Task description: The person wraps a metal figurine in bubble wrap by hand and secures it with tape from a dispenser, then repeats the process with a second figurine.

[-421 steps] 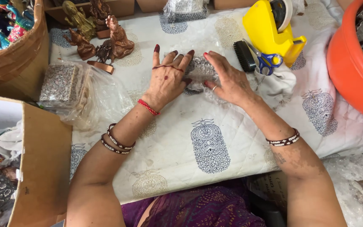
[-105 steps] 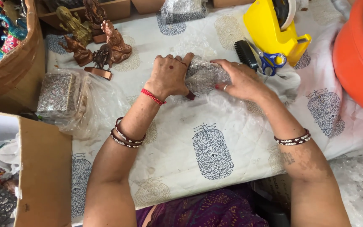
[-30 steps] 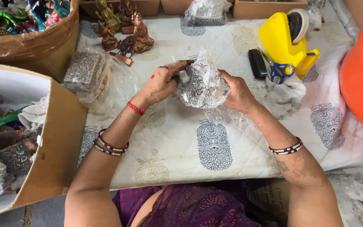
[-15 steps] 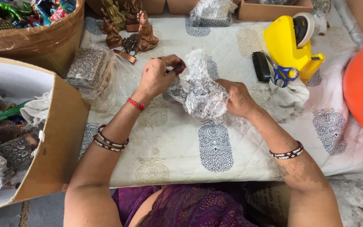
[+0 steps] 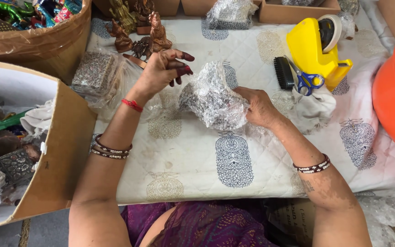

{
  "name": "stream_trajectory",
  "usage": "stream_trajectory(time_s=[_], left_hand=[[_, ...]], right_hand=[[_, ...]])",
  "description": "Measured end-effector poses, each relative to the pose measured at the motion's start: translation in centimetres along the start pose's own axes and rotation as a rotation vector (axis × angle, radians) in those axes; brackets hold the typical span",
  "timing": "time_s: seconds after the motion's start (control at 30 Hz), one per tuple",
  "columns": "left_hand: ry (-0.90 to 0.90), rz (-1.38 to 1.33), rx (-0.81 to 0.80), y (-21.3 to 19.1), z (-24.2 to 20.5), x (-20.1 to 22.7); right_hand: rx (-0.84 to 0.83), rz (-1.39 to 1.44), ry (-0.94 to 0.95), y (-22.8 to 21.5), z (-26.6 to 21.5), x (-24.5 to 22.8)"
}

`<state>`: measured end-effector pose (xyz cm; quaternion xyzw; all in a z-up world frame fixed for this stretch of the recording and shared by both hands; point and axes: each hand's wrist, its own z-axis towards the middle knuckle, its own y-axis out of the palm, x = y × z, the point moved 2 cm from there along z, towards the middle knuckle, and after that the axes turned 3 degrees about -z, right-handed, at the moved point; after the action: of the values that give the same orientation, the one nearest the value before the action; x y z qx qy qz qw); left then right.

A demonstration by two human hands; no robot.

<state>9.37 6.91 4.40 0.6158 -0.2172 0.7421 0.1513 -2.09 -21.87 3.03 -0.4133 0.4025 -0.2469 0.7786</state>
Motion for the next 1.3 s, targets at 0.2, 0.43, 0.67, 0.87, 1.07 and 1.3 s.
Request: stream_trajectory(time_s=[0.2, 0.43, 0.67, 0.87, 1.07, 1.3], left_hand=[[0.027, -0.218, -0.208, -1.3, -1.8, 3.3], [0.049, -0.179, -0.214, -1.5, -1.8, 3.7], [0.043, -0.065, -0.173, -0.6, -2.1, 4.9], [0.139, 0.009, -0.236, 0.8, -1.8, 4.2], [0.173, 0.138, -0.253, 1.5, -3.6, 6.9], [0.122, 0.714, -0.196, 0.5, -6.9, 6.6]], right_hand=[[-0.051, 0.037, 0.112, 0.4, -0.3, 1.0], [-0.008, 0.063, 0.075, 0.8, -0.4, 1.6], [-0.066, -0.022, 0.13, 0.1, -0.4, 1.4], [-0.179, -0.095, 0.203, -2.3, 0.7, -0.8], [-0.23, -0.117, 0.121, -1.9, 0.3, -0.9], [-0.165, -0.175, 0.049, -1.1, 0.0, -0.6]])
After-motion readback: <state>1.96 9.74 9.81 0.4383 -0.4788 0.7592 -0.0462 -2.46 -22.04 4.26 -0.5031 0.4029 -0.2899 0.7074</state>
